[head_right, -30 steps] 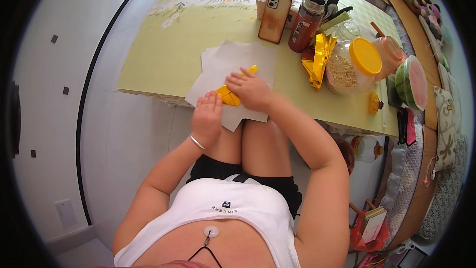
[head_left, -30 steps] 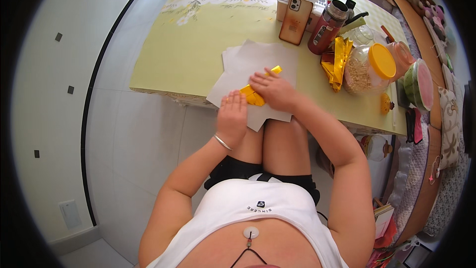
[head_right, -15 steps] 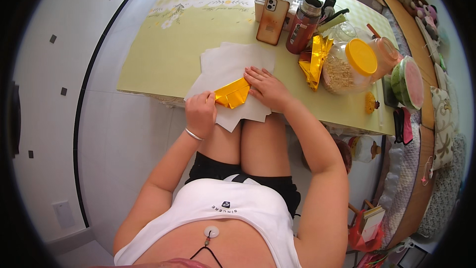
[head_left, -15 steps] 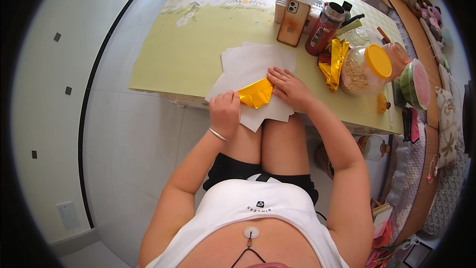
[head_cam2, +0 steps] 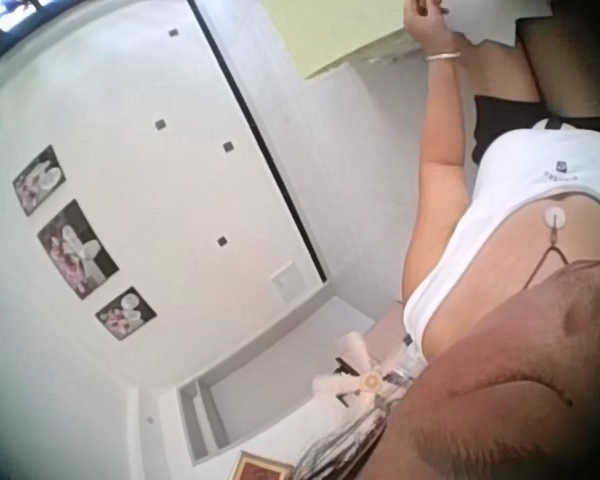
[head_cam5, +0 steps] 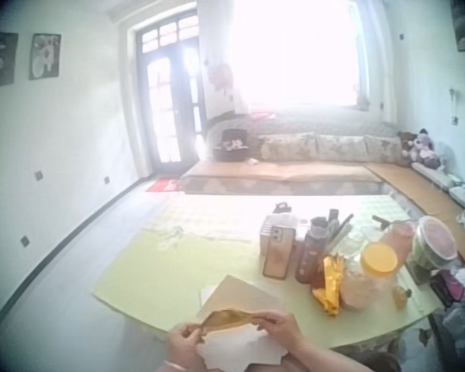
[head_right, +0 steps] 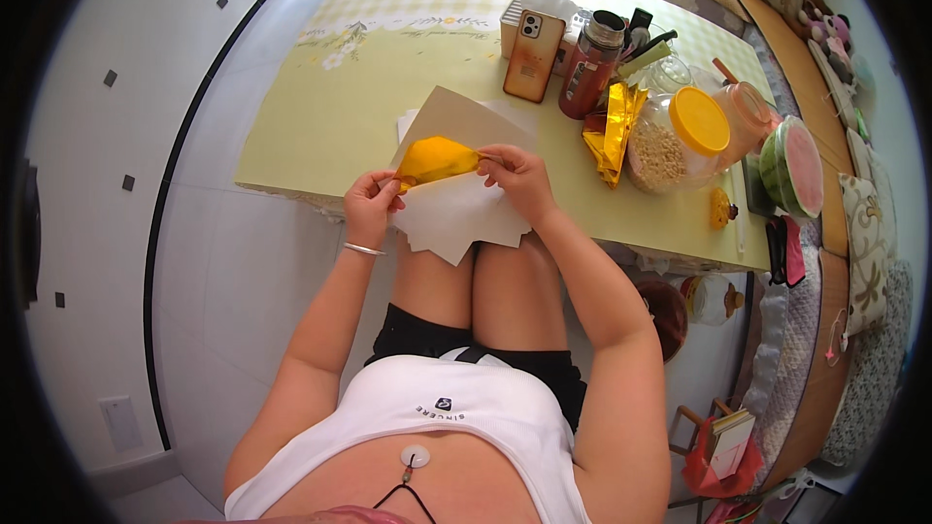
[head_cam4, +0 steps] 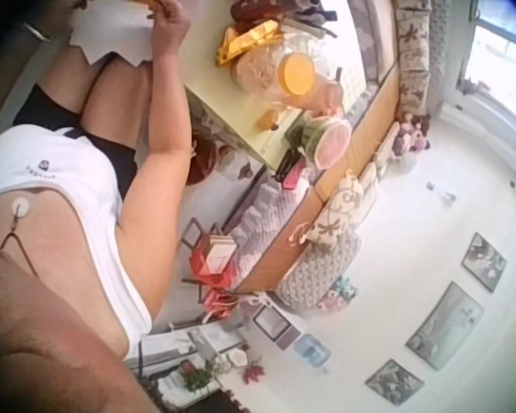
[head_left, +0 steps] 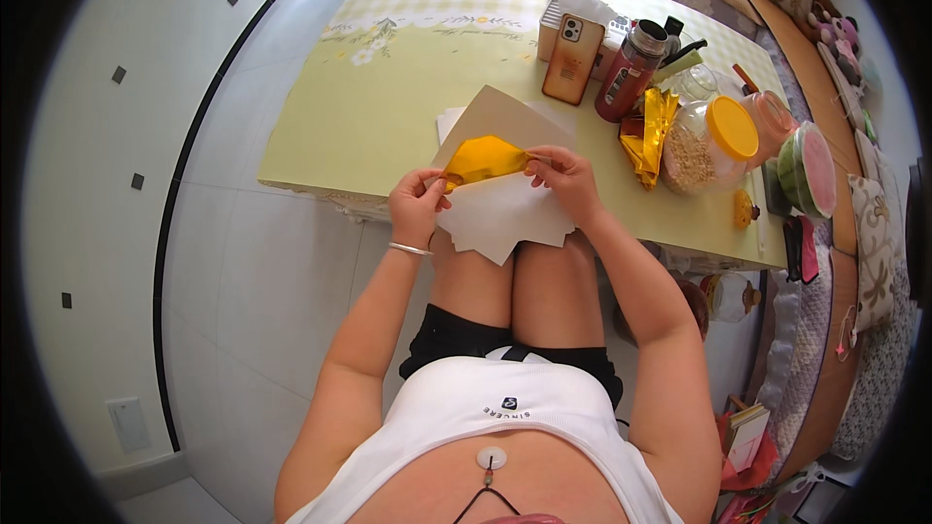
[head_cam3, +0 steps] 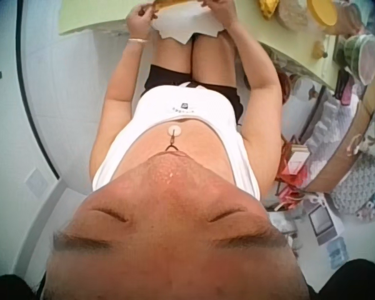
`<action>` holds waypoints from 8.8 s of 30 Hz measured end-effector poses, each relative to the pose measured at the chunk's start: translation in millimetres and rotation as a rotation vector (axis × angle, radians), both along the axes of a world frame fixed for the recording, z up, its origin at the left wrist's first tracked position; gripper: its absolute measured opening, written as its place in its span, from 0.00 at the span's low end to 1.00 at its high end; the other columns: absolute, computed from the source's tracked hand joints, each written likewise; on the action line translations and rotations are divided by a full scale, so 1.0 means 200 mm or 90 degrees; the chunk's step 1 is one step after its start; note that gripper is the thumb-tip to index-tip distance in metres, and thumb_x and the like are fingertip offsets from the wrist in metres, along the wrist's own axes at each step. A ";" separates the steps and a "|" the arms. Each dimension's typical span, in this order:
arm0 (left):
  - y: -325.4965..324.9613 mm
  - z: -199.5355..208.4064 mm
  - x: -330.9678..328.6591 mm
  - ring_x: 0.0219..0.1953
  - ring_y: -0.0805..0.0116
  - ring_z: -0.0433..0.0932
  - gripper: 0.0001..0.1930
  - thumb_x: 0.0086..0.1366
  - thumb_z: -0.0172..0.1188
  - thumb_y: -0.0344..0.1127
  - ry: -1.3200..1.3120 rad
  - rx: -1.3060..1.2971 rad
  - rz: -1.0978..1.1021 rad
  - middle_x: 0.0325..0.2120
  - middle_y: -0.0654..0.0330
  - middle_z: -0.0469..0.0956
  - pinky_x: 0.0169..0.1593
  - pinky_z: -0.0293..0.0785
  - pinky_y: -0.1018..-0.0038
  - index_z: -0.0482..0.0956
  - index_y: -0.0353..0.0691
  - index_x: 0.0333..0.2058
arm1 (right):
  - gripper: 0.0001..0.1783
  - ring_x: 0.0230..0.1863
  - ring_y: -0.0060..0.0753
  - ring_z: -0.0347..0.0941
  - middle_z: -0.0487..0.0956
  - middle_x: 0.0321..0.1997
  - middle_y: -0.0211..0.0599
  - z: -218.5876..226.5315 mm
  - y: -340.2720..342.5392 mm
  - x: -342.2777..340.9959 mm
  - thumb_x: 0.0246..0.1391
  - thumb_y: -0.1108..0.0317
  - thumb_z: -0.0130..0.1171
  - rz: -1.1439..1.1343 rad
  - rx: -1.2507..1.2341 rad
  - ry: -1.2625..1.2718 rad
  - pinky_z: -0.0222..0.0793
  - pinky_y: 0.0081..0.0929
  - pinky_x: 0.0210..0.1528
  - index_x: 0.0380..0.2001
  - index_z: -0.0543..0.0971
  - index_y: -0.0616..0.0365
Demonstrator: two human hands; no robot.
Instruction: The person sits on the floor and folds multiple sheets of yellow paper into small, triangular packets. They repeatedly pick up a sheet, fold it in half, fold the corners to form a triangle, and then fold the bottom up to seal the packet. The finished packets are placed on the table.
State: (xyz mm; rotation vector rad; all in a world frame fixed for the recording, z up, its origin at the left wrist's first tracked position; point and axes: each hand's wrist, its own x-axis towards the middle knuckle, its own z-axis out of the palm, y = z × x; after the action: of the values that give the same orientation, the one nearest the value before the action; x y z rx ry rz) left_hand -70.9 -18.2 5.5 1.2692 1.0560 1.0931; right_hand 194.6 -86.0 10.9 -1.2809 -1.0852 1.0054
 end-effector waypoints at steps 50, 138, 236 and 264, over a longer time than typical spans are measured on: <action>-0.12 0.08 0.07 0.56 0.52 0.72 0.26 0.50 0.72 0.35 0.503 0.521 -0.268 0.60 0.51 0.75 0.60 0.70 0.60 0.81 0.35 0.50 | 0.16 0.50 0.48 0.81 0.81 0.55 0.48 0.35 -0.39 0.52 0.55 0.79 0.58 -0.416 0.169 -0.893 0.79 0.35 0.50 0.48 0.81 0.62; -0.04 0.01 0.12 0.51 0.50 0.73 0.12 0.52 0.71 0.36 0.612 0.546 0.043 0.39 0.53 0.80 0.54 0.68 0.53 0.82 0.40 0.34 | 0.10 0.32 0.47 0.74 0.78 0.23 0.38 -0.05 -0.18 -0.09 0.49 0.63 0.68 -0.360 -0.024 -0.705 0.70 0.46 0.36 0.25 0.78 0.55; 0.15 0.13 0.12 0.71 0.64 0.62 0.22 0.69 0.52 0.36 0.737 0.932 -0.493 0.66 0.72 0.68 0.74 0.47 0.50 0.75 0.63 0.60 | 0.31 0.65 0.48 0.67 0.73 0.62 0.51 -0.12 -0.24 -0.21 0.55 0.54 0.63 -0.153 0.129 -0.952 0.61 0.48 0.65 0.58 0.74 0.61; -0.11 0.20 0.36 0.28 0.57 0.81 0.07 0.58 0.60 0.27 0.549 0.734 -0.268 0.28 0.58 0.79 0.33 0.79 0.65 0.84 0.40 0.35 | 0.14 0.52 0.42 0.77 0.83 0.45 0.39 0.21 -0.32 -0.14 0.45 0.73 0.63 -0.079 0.247 -0.642 0.68 0.47 0.62 0.39 0.81 0.57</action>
State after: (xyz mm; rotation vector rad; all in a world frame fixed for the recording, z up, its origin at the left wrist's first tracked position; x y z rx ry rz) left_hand 0.6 -40.9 45.9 2.9084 0.6056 0.7878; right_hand 167.2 -149.4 53.2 -1.5127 -1.8057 -0.0350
